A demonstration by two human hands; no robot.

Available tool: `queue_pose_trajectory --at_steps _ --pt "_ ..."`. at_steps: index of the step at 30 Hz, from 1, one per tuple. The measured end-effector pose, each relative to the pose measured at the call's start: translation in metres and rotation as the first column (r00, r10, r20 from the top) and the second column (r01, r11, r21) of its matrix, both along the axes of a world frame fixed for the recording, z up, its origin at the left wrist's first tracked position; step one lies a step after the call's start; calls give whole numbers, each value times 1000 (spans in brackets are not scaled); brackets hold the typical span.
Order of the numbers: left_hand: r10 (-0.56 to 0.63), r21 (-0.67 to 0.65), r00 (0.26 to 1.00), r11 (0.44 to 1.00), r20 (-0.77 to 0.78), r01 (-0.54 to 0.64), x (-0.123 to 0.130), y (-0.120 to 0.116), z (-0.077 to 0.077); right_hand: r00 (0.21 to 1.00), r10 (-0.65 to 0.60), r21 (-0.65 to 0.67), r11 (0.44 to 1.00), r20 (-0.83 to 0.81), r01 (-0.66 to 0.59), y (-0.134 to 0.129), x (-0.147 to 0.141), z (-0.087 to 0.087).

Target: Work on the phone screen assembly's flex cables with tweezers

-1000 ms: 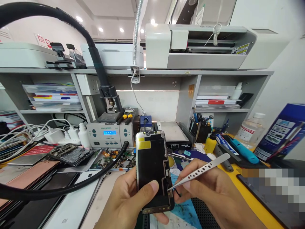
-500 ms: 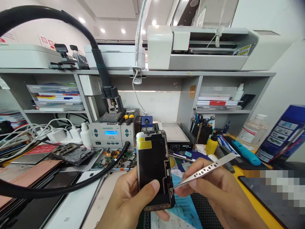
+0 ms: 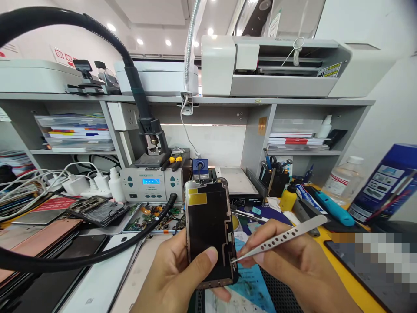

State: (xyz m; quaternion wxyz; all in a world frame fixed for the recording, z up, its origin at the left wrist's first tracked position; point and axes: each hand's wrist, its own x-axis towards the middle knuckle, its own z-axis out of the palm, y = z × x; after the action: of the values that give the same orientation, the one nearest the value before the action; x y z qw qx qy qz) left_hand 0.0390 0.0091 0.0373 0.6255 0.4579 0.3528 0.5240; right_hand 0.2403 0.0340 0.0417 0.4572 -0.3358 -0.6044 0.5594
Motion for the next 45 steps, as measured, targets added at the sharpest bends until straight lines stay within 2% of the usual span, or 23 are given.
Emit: queue_pose_trajectory --at_steps 6,9,12,16,20,32,40,45 --pt "-5 9 1000 1000 -7 5 -1 2 -2 990 -40 38 999 139 35 -5 3 -3" --pt "1 -6 1000 1000 -4 -1 -2 2 -2 987 -44 42 998 155 38 -7 4 -4" --pt "2 -34 1000 999 10 -2 -2 1 1 992 -26 18 1000 124 24 -5 2 -4" --pt "-12 -105 999 994 35 16 -1 0 8 999 26 -94 995 -32 -29 -1 0 0" --pt "-55 -113 993 991 106 67 2 2 8 990 21 -122 992 -137 -38 -1 -2 4" --pt "-35 -185 988 981 149 63 1 5 3 981 -30 -109 994 -191 9 0 -1 3" --pt "8 -182 995 983 100 11 2 5 3 985 -46 -75 997 -165 34 -4 0 2" --pt "-35 -189 996 981 85 50 2 5 6 987 -14 -76 997 -160 2 -2 2 -1"
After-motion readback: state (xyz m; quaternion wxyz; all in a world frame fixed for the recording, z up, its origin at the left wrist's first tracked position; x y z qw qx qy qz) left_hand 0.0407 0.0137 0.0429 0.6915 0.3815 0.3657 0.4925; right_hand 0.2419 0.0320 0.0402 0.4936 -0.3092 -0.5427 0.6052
